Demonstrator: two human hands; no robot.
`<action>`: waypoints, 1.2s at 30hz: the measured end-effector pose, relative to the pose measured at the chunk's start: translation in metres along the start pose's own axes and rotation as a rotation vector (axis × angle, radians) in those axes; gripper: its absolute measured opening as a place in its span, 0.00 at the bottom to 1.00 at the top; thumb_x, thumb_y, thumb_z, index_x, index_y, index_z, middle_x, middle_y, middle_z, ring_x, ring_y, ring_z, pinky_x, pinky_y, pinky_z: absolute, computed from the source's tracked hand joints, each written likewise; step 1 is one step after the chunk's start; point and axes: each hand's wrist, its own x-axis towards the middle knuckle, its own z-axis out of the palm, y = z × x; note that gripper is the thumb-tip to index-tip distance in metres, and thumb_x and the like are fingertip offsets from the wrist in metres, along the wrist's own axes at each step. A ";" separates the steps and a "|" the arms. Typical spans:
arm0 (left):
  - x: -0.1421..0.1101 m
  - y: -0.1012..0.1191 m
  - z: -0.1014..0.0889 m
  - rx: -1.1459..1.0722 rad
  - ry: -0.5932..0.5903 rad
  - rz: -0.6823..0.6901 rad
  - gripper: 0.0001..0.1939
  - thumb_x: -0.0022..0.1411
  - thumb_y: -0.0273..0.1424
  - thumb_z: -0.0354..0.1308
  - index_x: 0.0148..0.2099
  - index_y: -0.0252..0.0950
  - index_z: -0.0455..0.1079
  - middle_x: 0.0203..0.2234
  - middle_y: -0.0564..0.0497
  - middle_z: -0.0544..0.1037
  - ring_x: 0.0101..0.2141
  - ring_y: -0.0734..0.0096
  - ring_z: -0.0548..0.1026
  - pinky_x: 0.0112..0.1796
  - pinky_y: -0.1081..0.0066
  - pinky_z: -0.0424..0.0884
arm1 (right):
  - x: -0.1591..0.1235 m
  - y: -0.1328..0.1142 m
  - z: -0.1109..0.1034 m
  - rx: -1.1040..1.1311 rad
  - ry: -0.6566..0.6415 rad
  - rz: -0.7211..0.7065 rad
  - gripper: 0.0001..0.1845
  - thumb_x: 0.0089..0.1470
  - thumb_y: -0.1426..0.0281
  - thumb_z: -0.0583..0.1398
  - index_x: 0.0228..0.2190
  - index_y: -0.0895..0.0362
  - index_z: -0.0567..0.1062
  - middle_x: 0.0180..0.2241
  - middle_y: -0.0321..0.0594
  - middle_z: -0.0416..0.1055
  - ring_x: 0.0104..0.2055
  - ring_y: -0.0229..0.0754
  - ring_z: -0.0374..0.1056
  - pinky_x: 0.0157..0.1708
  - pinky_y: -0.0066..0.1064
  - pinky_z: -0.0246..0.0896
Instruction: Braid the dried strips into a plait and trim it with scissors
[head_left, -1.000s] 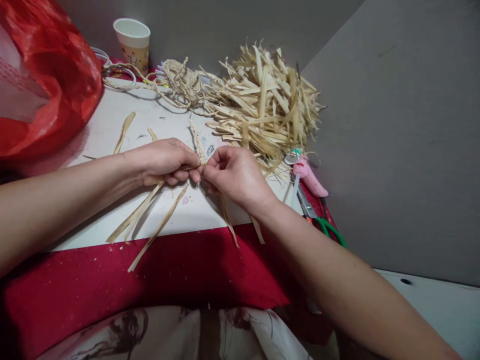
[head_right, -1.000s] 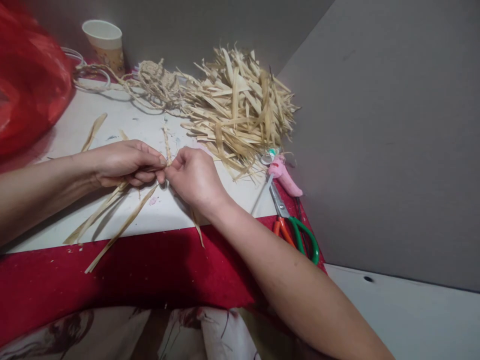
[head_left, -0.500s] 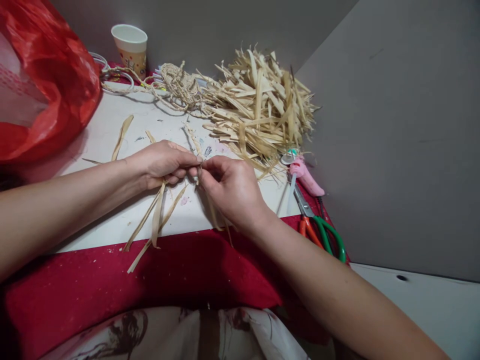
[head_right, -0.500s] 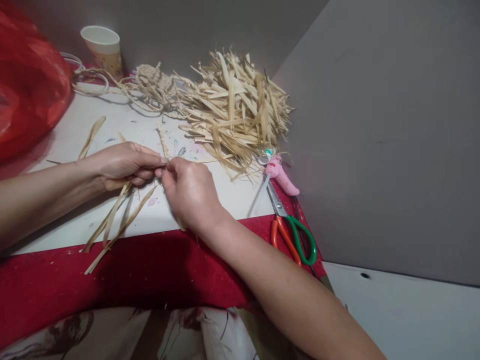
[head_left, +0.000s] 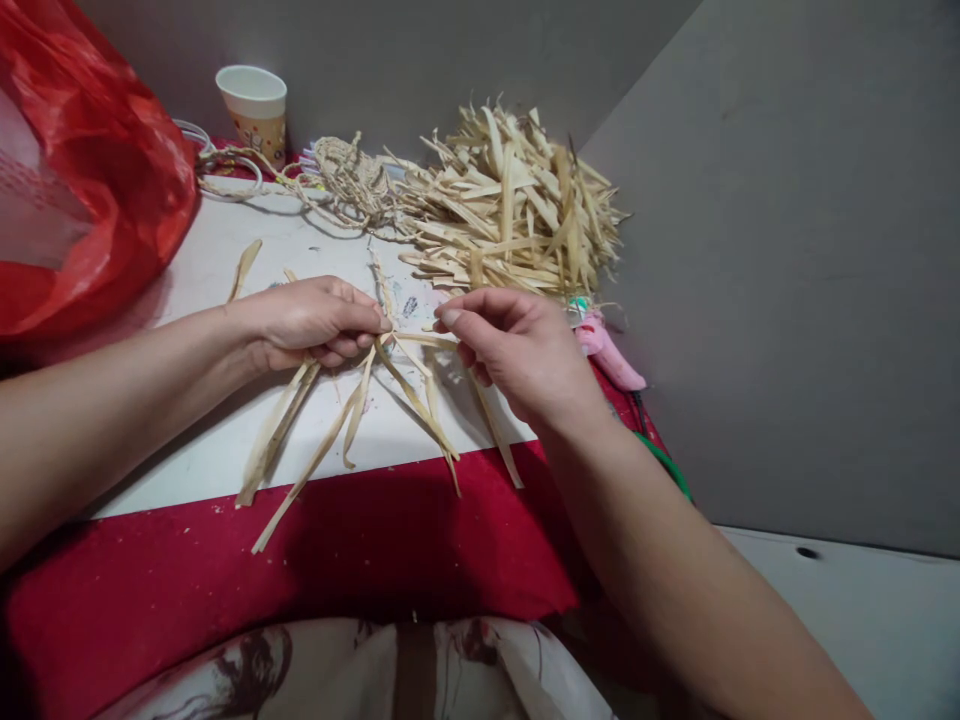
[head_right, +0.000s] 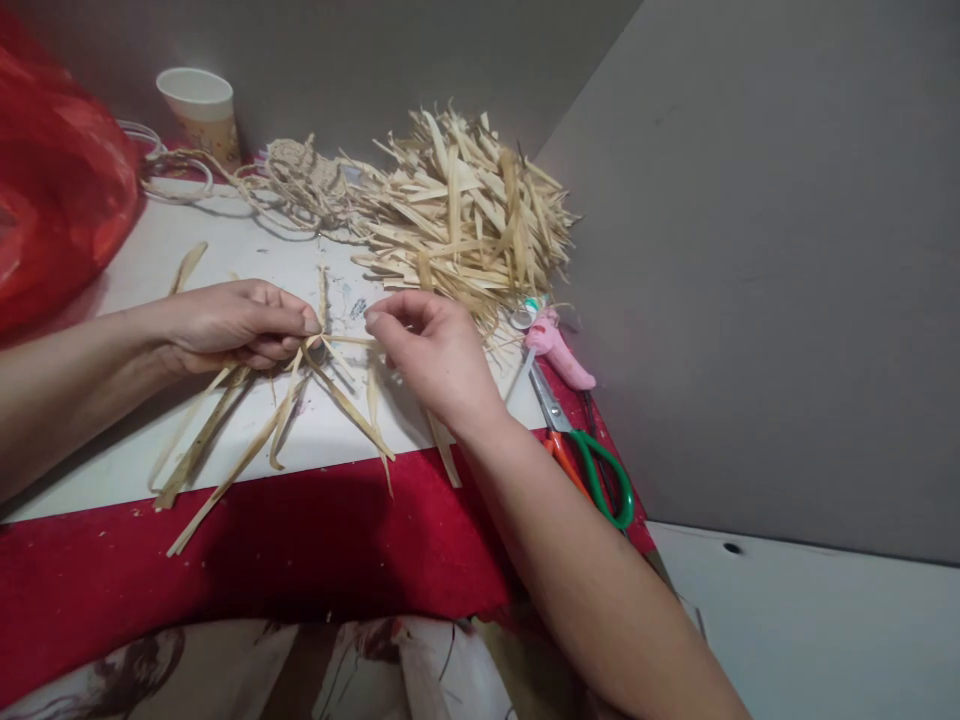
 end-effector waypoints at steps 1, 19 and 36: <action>-0.001 0.002 -0.001 0.008 -0.006 -0.004 0.14 0.55 0.30 0.62 0.23 0.33 0.61 0.12 0.58 0.58 0.13 0.89 0.48 0.15 0.80 0.42 | 0.003 0.003 0.000 0.049 -0.032 0.033 0.08 0.48 0.66 0.62 0.28 0.59 0.74 0.22 0.34 0.69 0.18 0.30 0.57 0.18 0.23 0.51; -0.004 0.007 -0.011 0.224 -0.032 0.021 0.11 0.54 0.33 0.62 0.25 0.32 0.67 0.12 0.58 0.59 0.13 0.86 0.52 0.15 0.80 0.45 | 0.022 0.008 0.021 0.389 -0.655 0.307 0.08 0.50 0.70 0.61 0.25 0.62 0.70 0.14 0.25 0.52 0.15 0.26 0.46 0.13 0.18 0.40; -0.017 0.023 -0.001 0.709 0.123 0.093 0.04 0.51 0.24 0.56 0.29 0.33 0.72 0.17 0.55 0.69 0.18 0.80 0.62 0.22 0.77 0.54 | 0.011 0.013 0.047 0.347 -0.325 0.269 0.13 0.48 0.72 0.57 0.15 0.56 0.61 0.11 0.26 0.50 0.11 0.27 0.41 0.10 0.22 0.35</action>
